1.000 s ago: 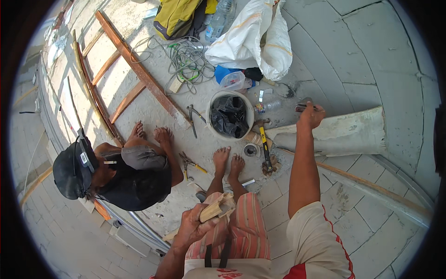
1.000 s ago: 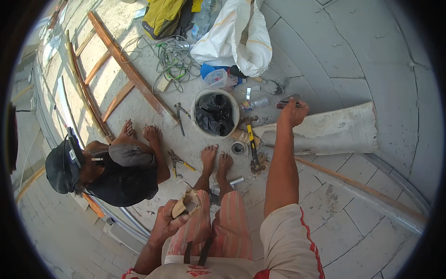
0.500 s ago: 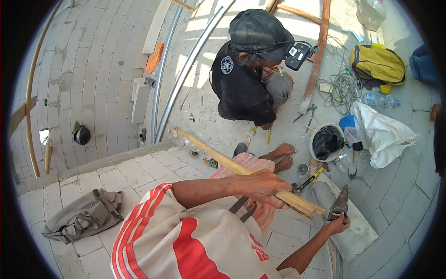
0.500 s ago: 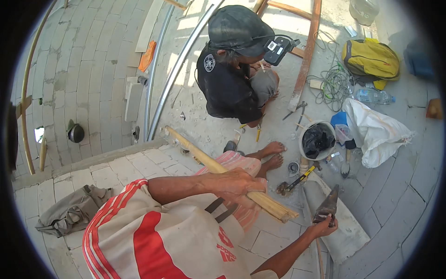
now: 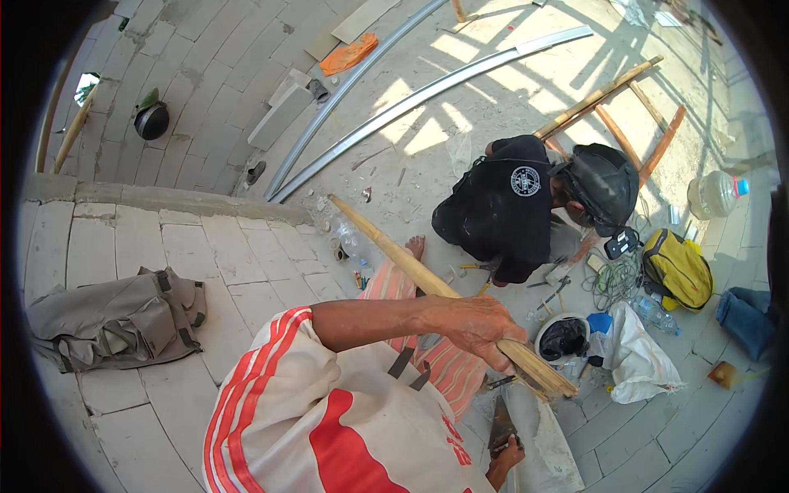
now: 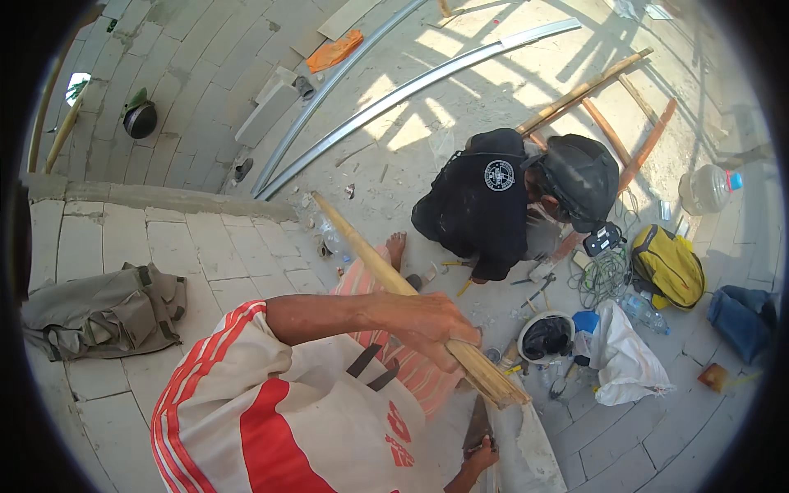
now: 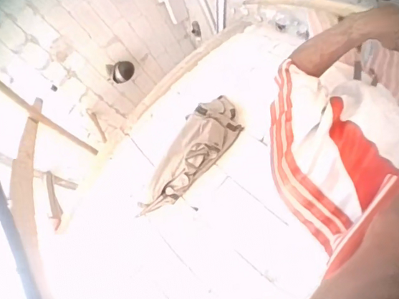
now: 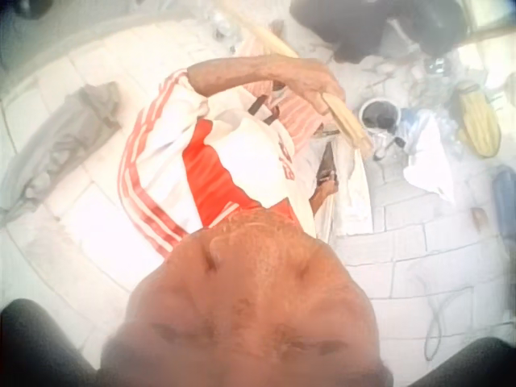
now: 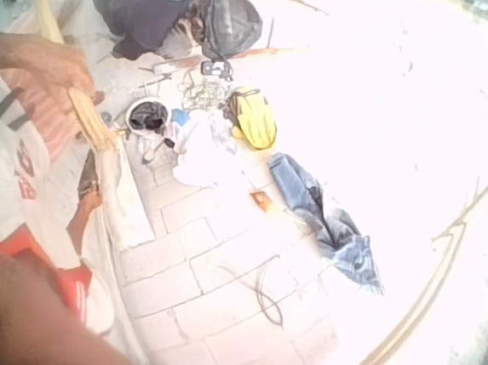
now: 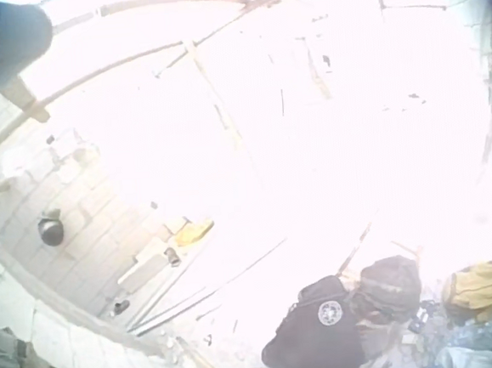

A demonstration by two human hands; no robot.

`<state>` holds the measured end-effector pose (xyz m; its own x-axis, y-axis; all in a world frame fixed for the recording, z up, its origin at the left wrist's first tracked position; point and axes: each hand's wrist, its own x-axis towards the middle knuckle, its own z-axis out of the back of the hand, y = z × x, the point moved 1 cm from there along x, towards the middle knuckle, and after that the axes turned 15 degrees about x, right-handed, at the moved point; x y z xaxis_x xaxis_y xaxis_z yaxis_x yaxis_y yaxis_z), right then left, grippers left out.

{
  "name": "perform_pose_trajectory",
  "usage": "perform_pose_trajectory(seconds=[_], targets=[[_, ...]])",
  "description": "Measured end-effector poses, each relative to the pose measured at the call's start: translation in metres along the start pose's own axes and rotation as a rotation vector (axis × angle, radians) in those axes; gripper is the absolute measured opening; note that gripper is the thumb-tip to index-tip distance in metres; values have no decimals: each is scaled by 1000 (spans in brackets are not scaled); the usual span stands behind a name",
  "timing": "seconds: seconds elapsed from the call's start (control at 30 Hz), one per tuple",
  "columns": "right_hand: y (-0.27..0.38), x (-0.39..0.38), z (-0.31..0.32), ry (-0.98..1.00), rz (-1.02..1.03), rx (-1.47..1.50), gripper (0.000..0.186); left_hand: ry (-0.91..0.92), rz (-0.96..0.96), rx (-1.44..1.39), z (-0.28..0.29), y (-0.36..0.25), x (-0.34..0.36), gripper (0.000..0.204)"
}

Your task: The person constructs a wooden ladder by hammering nails through bamboo rungs into a wooden frame and sawing bamboo pieces to length.

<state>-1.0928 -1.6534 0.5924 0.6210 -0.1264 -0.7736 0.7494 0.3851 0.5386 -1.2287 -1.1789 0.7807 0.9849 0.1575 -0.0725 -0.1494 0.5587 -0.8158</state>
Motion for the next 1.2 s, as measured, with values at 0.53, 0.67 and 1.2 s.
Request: perform_pose_trajectory(seconds=[0.53,0.67,1.2], targets=[[7,-192,-252,187,834,-1073,19,-315,74,134,349,187,-157,46],[22,-211,-352,215,536,-976,32,-419,208,60,421,210,-184,46],[-11,-215,-569,385,33,-1016,42,-552,426,-103,679,297,-40,54]])
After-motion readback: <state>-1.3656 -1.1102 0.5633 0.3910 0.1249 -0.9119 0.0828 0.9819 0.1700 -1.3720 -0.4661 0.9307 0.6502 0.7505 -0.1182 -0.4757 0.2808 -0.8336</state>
